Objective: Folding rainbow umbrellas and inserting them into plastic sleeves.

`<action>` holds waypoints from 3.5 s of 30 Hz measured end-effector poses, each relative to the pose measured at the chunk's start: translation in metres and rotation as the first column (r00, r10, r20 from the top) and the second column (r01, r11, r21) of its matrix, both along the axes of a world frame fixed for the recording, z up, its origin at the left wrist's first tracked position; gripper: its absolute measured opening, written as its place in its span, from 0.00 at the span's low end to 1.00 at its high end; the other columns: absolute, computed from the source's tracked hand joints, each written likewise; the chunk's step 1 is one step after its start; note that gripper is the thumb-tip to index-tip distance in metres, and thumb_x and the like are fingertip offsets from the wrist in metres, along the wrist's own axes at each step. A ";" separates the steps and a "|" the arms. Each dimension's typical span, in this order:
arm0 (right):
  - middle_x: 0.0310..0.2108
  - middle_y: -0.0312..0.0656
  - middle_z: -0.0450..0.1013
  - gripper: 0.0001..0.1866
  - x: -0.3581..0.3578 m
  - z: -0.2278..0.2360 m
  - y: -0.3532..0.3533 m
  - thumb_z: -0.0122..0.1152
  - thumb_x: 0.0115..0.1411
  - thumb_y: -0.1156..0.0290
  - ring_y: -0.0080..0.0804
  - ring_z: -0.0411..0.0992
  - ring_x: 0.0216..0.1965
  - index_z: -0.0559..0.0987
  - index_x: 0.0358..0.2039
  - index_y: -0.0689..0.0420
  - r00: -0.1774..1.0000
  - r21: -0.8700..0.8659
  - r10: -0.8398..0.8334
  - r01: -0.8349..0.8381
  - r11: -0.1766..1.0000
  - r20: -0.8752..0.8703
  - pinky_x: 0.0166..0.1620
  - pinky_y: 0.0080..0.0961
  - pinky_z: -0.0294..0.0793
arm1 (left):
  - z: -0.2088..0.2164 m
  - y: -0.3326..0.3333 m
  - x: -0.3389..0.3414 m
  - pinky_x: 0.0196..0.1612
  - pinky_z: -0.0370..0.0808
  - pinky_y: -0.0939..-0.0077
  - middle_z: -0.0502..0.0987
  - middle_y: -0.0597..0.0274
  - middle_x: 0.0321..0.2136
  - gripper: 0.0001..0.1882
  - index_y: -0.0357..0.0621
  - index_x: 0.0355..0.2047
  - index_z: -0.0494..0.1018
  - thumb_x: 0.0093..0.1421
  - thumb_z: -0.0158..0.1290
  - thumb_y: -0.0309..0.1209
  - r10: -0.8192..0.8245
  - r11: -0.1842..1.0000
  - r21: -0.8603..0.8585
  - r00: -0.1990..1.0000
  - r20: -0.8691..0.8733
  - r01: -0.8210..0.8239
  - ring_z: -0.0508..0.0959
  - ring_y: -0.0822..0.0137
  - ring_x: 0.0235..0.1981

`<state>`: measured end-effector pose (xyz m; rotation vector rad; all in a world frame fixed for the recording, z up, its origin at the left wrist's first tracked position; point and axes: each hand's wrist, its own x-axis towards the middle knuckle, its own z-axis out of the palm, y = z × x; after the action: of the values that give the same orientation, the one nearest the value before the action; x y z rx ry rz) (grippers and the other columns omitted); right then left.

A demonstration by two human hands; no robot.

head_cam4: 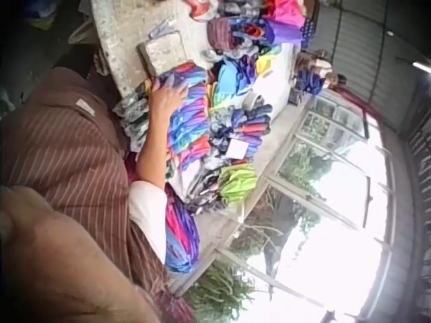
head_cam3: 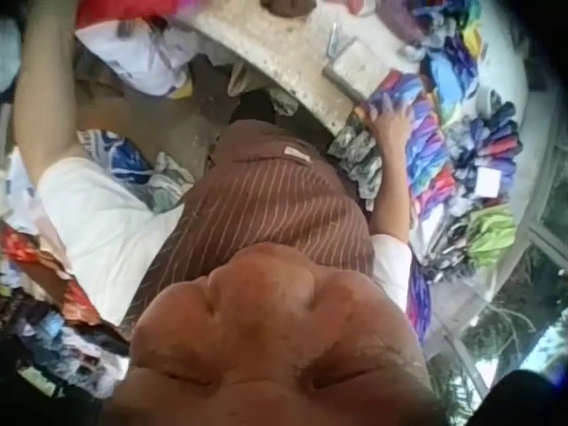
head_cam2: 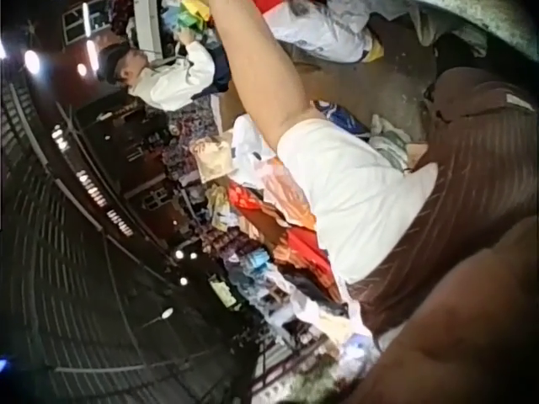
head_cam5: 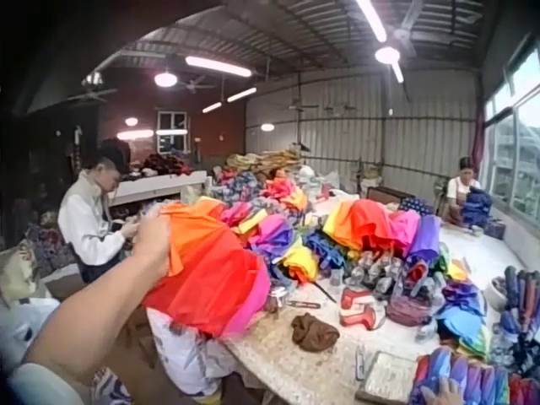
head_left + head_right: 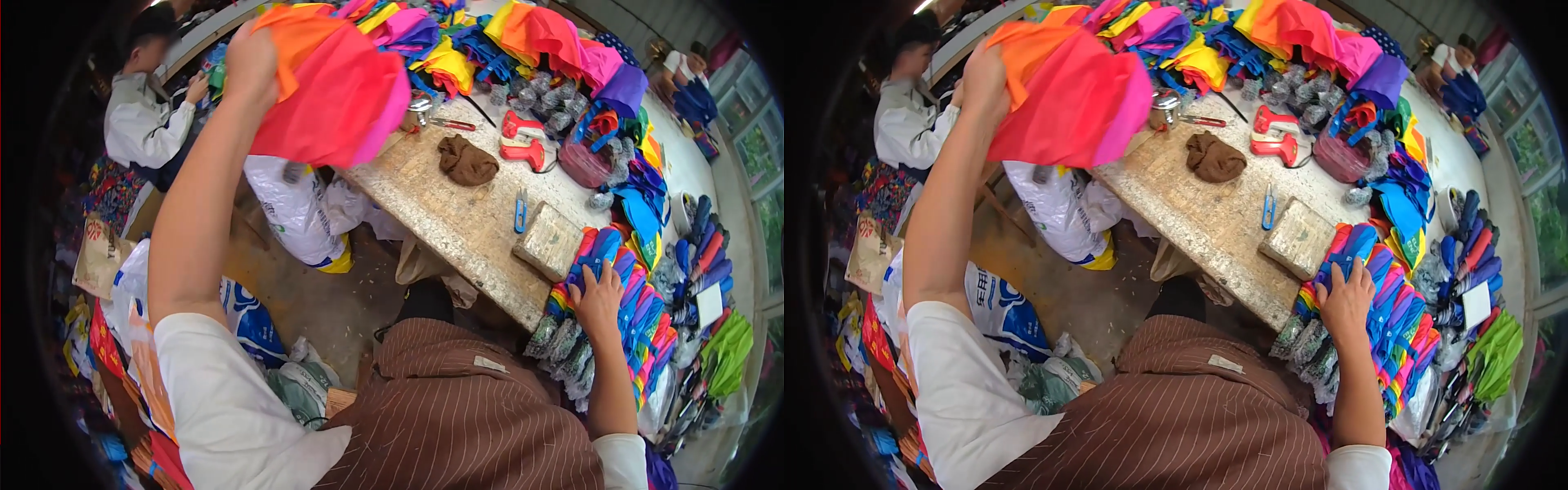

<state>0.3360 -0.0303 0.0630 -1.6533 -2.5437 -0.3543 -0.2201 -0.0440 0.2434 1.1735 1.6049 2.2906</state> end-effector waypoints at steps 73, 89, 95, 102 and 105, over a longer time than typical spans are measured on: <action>0.48 0.39 0.72 0.30 -0.021 0.123 0.052 0.37 0.66 0.44 0.27 0.72 0.46 0.66 0.58 0.52 -0.117 -0.198 -0.599 -0.880 0.433 -0.792 0.49 0.28 0.68 | -0.017 -0.029 0.339 0.22 0.70 0.74 0.71 0.61 0.19 0.09 0.38 0.28 0.70 0.59 0.51 0.32 -0.909 0.223 -0.172 0.268 0.318 0.960 0.73 0.68 0.18; 0.43 0.43 0.73 0.30 -0.006 0.277 0.115 0.45 0.65 0.48 0.31 0.72 0.43 0.65 0.58 0.59 0.108 -0.109 -0.061 -0.526 0.843 -0.992 0.49 0.28 0.71 | -0.025 -0.034 0.332 0.19 0.70 0.75 0.71 0.62 0.15 0.08 0.41 0.31 0.66 0.55 0.56 0.24 -0.896 0.170 -0.175 0.226 0.382 0.970 0.72 0.69 0.15; 0.41 0.49 0.73 0.27 -0.020 0.397 0.150 0.44 0.66 0.50 0.36 0.73 0.40 0.67 0.48 0.65 -0.332 0.357 0.165 -0.674 0.647 -0.928 0.48 0.30 0.71 | -0.047 -0.075 0.317 0.22 0.71 0.79 0.73 0.64 0.18 0.13 0.40 0.27 0.68 0.50 0.62 0.28 -0.915 0.111 -0.348 0.232 0.329 0.931 0.74 0.74 0.18; 0.40 0.51 0.68 0.16 0.009 0.405 0.139 0.54 0.60 0.79 0.29 0.72 0.35 0.65 0.46 0.73 -0.408 0.217 -0.171 -0.743 0.633 -0.897 0.30 0.15 0.73 | -0.089 -0.087 0.296 0.32 0.73 0.79 0.74 0.62 0.29 0.18 0.39 0.38 0.69 0.50 0.63 0.31 -0.895 -0.098 -0.203 0.003 0.446 0.974 0.77 0.71 0.28; 0.51 0.57 0.60 0.17 0.016 0.410 0.143 0.51 0.61 0.80 0.29 0.70 0.37 0.62 0.48 0.74 -0.422 0.270 -0.244 -0.836 0.478 -0.873 0.31 0.12 0.73 | -0.086 -0.095 0.295 0.34 0.71 0.80 0.74 0.65 0.32 0.26 0.41 0.49 0.66 0.52 0.63 0.31 -0.777 -0.166 -0.070 -0.087 0.623 0.984 0.73 0.76 0.28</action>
<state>0.3523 0.1126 0.4732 -0.0393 -1.3114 1.6344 0.0751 -0.1387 0.1577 0.9912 0.5355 0.7689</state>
